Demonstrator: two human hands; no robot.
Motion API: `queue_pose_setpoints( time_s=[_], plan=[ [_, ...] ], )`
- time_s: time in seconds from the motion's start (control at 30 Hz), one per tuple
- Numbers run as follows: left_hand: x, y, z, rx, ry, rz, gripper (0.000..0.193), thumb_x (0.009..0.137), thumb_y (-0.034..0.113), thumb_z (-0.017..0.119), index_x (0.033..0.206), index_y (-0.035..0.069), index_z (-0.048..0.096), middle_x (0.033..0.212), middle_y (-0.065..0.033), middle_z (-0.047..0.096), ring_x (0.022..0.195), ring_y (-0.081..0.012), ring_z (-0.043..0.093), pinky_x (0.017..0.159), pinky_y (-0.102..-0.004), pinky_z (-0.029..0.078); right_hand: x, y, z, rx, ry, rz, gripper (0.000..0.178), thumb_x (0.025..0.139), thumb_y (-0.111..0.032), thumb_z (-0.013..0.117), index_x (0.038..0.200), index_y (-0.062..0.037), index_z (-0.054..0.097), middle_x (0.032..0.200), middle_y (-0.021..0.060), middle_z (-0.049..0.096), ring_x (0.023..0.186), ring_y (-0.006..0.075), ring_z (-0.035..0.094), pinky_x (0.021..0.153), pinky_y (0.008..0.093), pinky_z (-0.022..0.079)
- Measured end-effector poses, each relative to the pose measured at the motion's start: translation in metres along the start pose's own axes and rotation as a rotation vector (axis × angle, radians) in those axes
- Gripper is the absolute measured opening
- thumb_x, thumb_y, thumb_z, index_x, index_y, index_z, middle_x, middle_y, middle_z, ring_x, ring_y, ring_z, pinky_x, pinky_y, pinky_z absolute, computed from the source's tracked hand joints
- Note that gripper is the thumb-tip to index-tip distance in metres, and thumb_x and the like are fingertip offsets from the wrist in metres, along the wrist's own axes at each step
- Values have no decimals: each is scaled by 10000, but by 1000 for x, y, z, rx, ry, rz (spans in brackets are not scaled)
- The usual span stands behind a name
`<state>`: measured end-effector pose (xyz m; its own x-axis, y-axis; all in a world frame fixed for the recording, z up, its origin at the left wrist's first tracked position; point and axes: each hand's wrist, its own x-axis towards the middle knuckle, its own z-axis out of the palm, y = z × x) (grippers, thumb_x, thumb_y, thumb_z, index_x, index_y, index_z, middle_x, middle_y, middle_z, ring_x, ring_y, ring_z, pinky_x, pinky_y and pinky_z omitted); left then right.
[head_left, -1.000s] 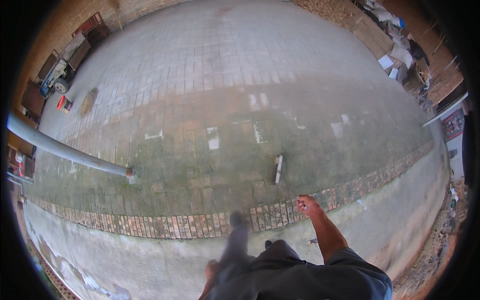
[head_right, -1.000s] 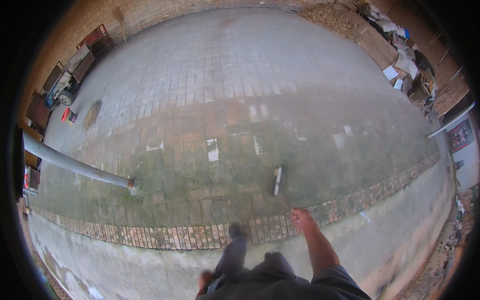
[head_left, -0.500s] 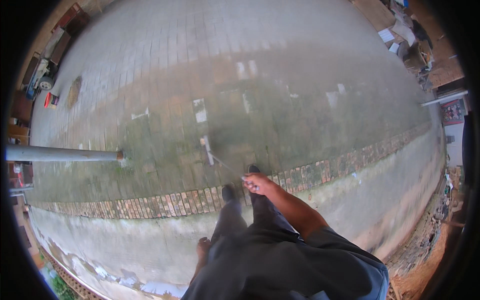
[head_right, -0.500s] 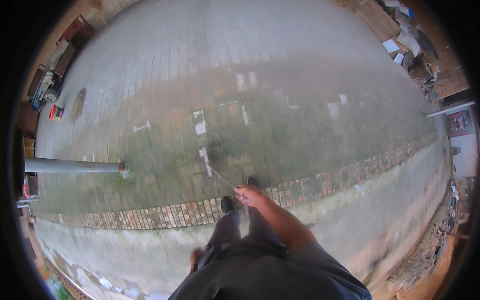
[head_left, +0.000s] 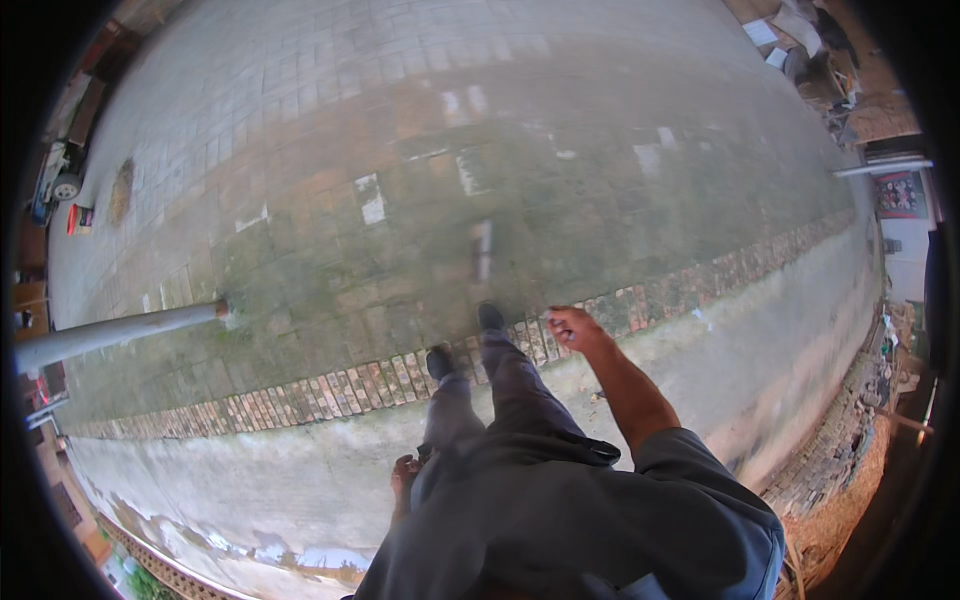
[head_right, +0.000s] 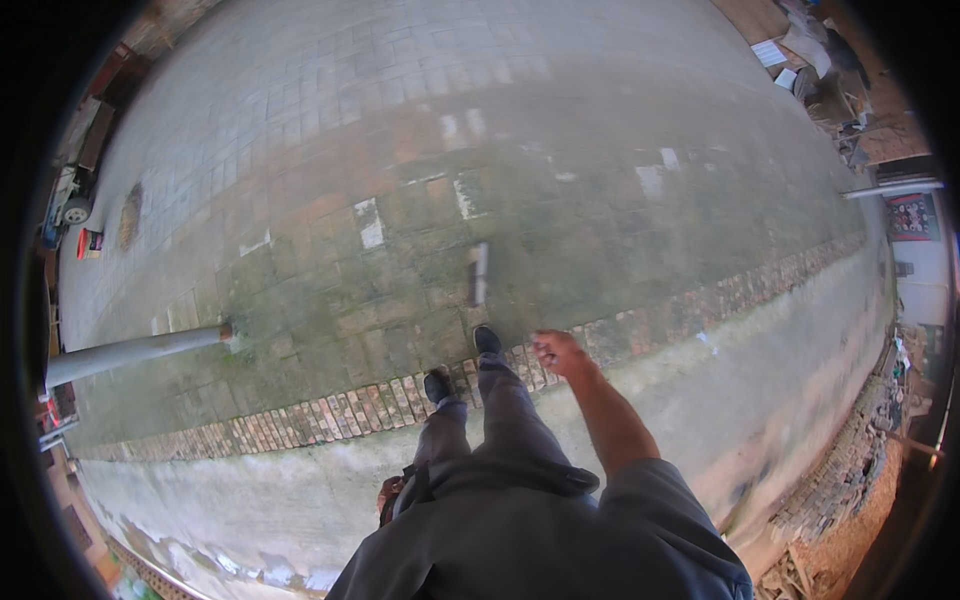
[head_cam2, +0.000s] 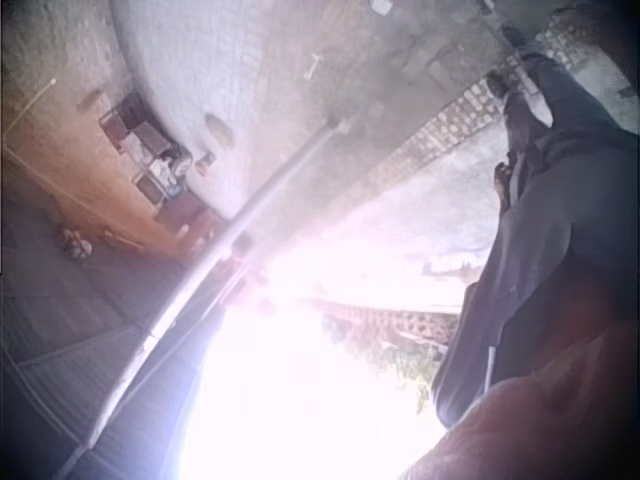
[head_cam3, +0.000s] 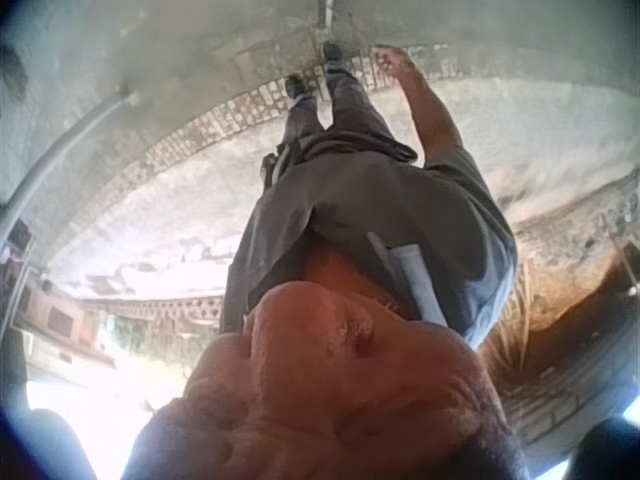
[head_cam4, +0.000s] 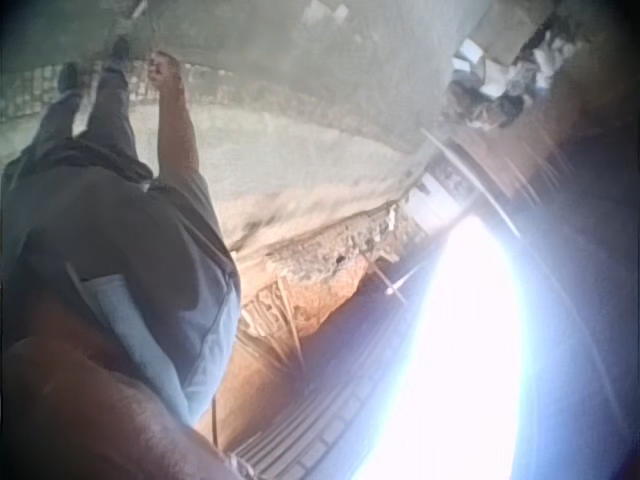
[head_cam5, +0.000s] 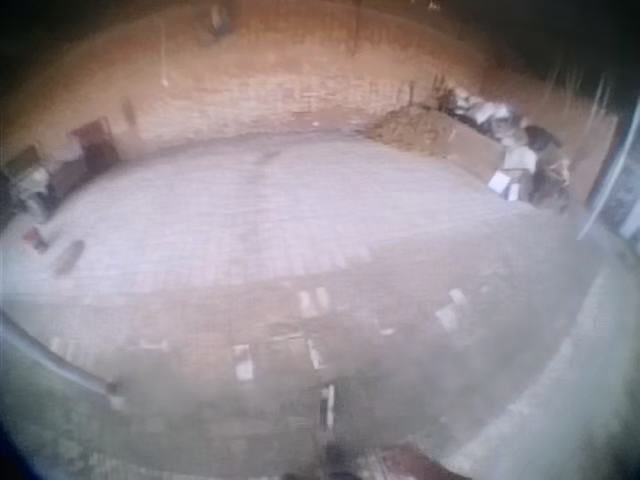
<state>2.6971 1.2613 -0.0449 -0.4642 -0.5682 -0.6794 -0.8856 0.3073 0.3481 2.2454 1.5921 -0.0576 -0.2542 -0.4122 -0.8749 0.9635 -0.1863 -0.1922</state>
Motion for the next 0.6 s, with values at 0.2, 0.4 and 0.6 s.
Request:
queue_pose_setpoints(
  time_s=[0.2,0.4,0.6],
  plan=[
    [3,16,-14,10,-9,23,415,776,394,575,1088,124,526,893,-134,627,861,-315,599,748,-417,461,-39,-29,-27,137,224,-203,50,820,-94,540,827,-111,493,686,33,497,488,68,393,381,192,285],
    [12,5,-7,-143,-24,75,405,773,387,573,1073,116,542,901,-133,629,870,-308,599,754,-416,462,-32,-15,2,-80,25,-293,84,794,-80,529,746,-104,465,652,24,465,487,63,393,386,184,288],
    [5,4,-7,-56,19,66,383,759,339,611,1071,130,539,890,-108,634,845,-278,608,732,-383,472,13,16,101,18,-159,24,74,792,-57,524,801,-102,465,664,49,471,469,73,392,362,197,279]
  ],
)
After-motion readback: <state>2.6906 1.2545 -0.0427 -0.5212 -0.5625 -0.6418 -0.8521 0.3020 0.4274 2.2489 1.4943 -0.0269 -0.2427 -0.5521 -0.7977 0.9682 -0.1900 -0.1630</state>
